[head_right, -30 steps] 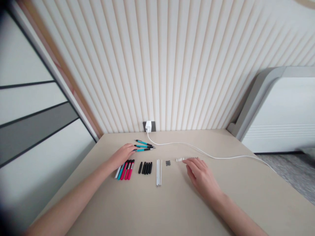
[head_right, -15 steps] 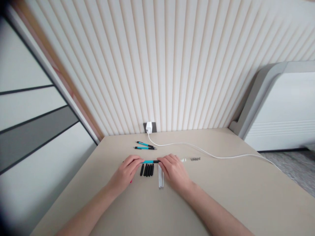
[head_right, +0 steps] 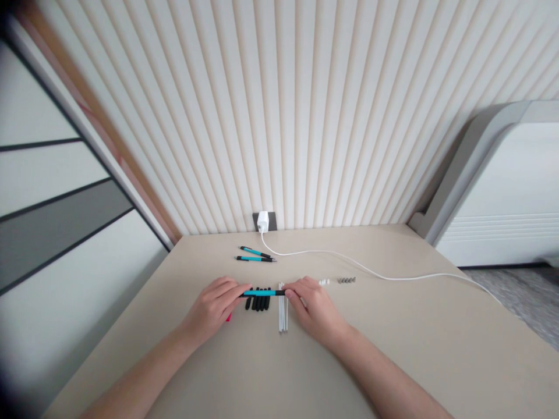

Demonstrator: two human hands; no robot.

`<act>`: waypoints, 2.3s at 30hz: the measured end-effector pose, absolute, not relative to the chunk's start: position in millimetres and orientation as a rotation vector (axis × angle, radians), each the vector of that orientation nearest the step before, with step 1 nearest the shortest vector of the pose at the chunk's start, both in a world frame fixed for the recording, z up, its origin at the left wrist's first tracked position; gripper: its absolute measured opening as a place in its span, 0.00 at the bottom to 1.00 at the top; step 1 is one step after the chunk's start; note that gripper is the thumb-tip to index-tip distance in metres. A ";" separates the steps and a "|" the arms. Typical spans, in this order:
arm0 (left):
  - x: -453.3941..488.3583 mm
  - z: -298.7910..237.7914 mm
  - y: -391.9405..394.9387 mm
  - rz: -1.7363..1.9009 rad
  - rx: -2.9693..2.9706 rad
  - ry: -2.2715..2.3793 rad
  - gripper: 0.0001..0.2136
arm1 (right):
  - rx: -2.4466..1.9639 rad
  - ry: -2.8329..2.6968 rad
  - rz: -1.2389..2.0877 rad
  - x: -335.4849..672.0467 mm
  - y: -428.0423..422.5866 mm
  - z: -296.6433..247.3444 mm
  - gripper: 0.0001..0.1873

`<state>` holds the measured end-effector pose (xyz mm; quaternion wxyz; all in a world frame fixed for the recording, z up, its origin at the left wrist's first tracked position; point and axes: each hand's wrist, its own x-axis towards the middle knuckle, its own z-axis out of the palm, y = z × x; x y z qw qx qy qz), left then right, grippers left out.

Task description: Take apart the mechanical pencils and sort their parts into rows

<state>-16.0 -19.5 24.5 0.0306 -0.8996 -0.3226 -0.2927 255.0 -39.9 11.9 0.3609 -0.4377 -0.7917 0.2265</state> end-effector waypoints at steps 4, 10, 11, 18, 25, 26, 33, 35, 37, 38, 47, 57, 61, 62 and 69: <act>-14.8 25.4 -21.0 -0.919 -2.747 -0.962 0.11 | -1.263 -1.995 0.665 255.3 -38.0 11.6 0.19; -11.7 24.4 -22.8 -0.887 -2.822 -0.935 0.09 | -1.294 -2.032 0.665 260.6 -34.4 8.6 0.18; -11.2 24.2 -23.2 -0.881 -2.841 -0.941 0.08 | -1.283 -2.030 0.647 261.3 -34.6 8.7 0.18; -9.7 26.7 -24.0 -0.902 -2.998 -1.003 0.08 | -1.137 -2.063 0.442 261.7 -37.5 10.4 0.14; -7.6 31.0 -25.3 -1.009 -3.004 -1.061 0.08 | -1.052 -2.076 0.293 262.9 -37.2 11.3 0.10; -7.4 30.7 -25.7 -1.036 -2.979 -1.066 0.08 | -1.065 -2.071 0.302 263.5 -36.7 10.9 0.11; -5.8 27.0 -27.0 -1.291 -2.899 -1.153 0.07 | -1.184 -2.062 0.395 265.3 -36.4 7.1 0.17; -4.7 28.2 -27.3 -1.337 -2.926 -1.178 0.06 | -1.177 -2.055 0.403 265.0 -37.0 9.0 0.17; -3.1 30.9 -28.1 -1.354 -2.967 -1.203 0.06 | -1.155 -2.048 0.394 265.3 -37.5 12.3 0.17; -2.2 32.5 -28.5 -1.350 -2.989 -1.218 0.07 | -1.141 -2.050 0.382 265.8 -37.8 14.3 0.17; -4.1 29.3 -28.3 -1.151 -3.010 -1.388 0.08 | -1.043 -2.097 0.342 266.1 -44.0 25.4 0.15; -12.0 28.9 -26.5 -1.172 -2.795 -0.932 0.07 | -1.386 -1.837 1.061 257.8 -40.6 13.8 0.31; -10.1 27.1 -26.9 -1.133 -2.847 -1.002 0.06 | -1.374 -1.900 0.855 260.0 -42.3 19.2 0.27; -8.9 26.2 -27.3 -1.129 -2.870 -1.038 0.06 | -1.353 -1.920 0.757 260.7 -42.7 21.2 0.26; -4.7 21.6 -27.3 -1.190 -2.858 -1.200 0.07 | -1.227 -1.908 0.588 264.6 -41.2 26.0 0.16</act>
